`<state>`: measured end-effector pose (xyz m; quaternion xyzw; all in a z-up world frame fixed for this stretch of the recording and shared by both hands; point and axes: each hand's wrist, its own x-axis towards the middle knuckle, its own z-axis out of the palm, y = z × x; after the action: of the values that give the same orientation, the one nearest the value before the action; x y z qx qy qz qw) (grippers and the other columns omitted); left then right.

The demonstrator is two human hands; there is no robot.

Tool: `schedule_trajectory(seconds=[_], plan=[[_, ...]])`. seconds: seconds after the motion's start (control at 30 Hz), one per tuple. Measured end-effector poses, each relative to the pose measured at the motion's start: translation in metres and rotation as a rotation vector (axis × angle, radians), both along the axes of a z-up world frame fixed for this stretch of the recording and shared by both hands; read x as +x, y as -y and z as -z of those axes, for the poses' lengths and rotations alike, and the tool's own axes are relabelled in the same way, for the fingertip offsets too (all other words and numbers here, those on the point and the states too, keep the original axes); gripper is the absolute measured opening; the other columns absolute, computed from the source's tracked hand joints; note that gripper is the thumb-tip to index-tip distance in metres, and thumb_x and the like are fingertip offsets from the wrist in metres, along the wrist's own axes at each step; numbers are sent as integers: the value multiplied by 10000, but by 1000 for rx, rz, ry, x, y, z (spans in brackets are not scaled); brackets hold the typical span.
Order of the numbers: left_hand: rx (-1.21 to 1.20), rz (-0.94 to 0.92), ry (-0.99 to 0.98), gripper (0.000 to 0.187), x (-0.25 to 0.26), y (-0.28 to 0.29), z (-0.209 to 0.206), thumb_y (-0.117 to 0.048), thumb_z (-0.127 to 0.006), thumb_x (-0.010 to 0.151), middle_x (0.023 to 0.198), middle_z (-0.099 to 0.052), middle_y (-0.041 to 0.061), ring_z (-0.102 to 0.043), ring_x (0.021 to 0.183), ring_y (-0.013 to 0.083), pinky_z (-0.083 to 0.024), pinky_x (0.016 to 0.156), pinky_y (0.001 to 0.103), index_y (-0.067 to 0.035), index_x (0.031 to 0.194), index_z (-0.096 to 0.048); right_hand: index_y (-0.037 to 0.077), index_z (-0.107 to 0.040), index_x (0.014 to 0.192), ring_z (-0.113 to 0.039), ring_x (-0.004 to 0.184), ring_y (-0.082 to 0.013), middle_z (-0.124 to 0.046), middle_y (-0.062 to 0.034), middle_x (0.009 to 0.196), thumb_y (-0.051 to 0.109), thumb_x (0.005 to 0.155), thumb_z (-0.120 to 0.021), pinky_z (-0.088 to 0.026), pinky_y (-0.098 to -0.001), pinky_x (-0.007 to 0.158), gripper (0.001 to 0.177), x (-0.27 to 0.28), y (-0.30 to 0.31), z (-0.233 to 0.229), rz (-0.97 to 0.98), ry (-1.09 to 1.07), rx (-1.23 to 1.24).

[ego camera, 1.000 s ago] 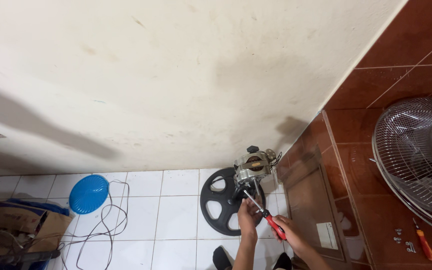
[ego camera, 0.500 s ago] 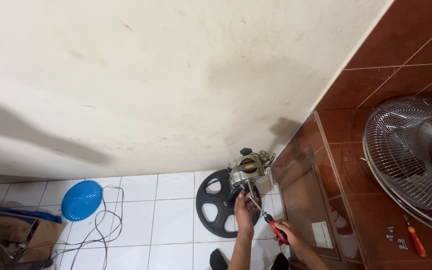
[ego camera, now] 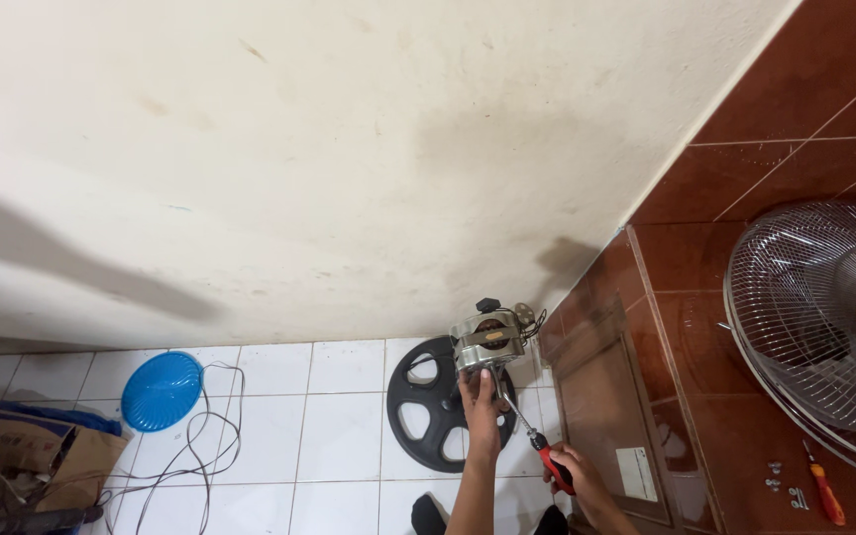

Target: The person uses a screwdriver to tighten screws on the motor housing of a disassembled electric fan. The fan base and a separate fan head with blades are visible nearby on a tiled surface.

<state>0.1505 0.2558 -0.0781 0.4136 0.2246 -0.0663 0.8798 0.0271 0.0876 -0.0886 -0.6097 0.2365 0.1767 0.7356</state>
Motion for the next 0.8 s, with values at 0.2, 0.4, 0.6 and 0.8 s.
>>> schedule_trajectory(seconds=[0.2, 0.4, 0.6, 0.8], plan=[[28, -43, 50, 763, 9, 6, -16, -374, -721, 883, 1202, -602, 77, -588, 1000, 180, -515, 730, 340, -215, 1514, -323, -20, -647, 976, -634, 665, -199, -669, -126, 755, 292, 948, -533, -534, -351, 625, 334, 3, 7, 2, 6, 42, -42], [1, -88, 44, 682, 17, 12, -22, -362, -750, 879, 1271, -569, 53, -598, 1087, 148, -544, 806, 325, -144, 1410, -382, -13, -650, 978, -629, 659, -203, -665, -128, 755, 321, 936, -545, -526, -357, 625, 353, 18, 10, 2, 28, 22, -71], [13, -131, -30, 728, 28, 20, -13, -367, -762, 876, 1315, -542, 73, -559, 1119, 181, -497, 822, 367, -125, 1448, -383, -20, -661, 973, -633, 680, -195, -662, -128, 760, 335, 940, -538, -532, -347, 624, 377, 31, 12, -8, -2, 77, -90], [32, -138, -51, 780, 41, 19, -10, -388, -779, 846, 1369, -520, 144, -615, 1203, 285, -545, 974, 450, -89, 1429, -356, -19, -659, 966, -633, 700, -199, -662, -121, 772, 305, 934, -550, -522, -352, 623, 344, 47, 12, -9, 12, 101, -67]])
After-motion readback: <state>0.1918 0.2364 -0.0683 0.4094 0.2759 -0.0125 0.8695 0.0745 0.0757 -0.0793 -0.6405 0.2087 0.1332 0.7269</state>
